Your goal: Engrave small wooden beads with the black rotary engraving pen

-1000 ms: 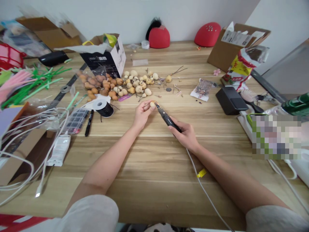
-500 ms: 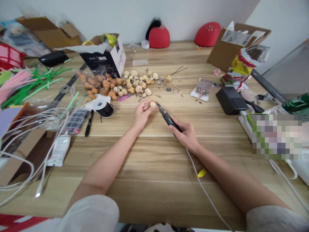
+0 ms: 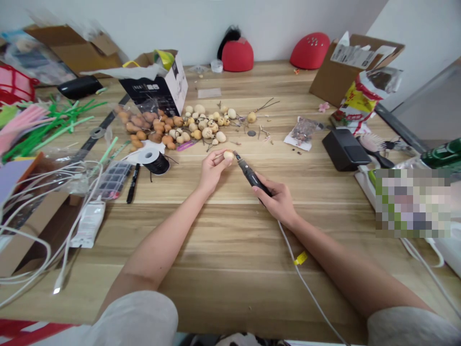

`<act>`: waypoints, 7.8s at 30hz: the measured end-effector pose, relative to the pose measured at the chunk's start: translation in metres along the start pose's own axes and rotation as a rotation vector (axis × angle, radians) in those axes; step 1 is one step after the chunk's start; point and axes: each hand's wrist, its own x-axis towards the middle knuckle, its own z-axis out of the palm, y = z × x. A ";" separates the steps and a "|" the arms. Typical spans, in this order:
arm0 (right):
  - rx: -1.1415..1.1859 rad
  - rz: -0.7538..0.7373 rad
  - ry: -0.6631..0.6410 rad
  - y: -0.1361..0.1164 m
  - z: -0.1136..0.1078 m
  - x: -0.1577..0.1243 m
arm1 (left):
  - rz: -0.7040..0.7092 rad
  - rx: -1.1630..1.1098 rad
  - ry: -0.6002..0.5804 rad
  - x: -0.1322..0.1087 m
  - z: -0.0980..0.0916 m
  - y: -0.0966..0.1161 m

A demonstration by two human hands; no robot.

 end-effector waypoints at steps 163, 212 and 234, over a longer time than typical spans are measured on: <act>0.026 0.002 0.026 -0.001 0.001 -0.001 | -0.224 -0.074 0.026 -0.002 0.006 0.012; 0.029 -0.006 0.020 0.001 0.001 0.000 | -0.193 -0.012 0.023 -0.002 0.003 0.009; 0.019 0.012 0.004 -0.002 0.000 0.000 | -0.194 -0.014 0.023 -0.002 0.004 0.009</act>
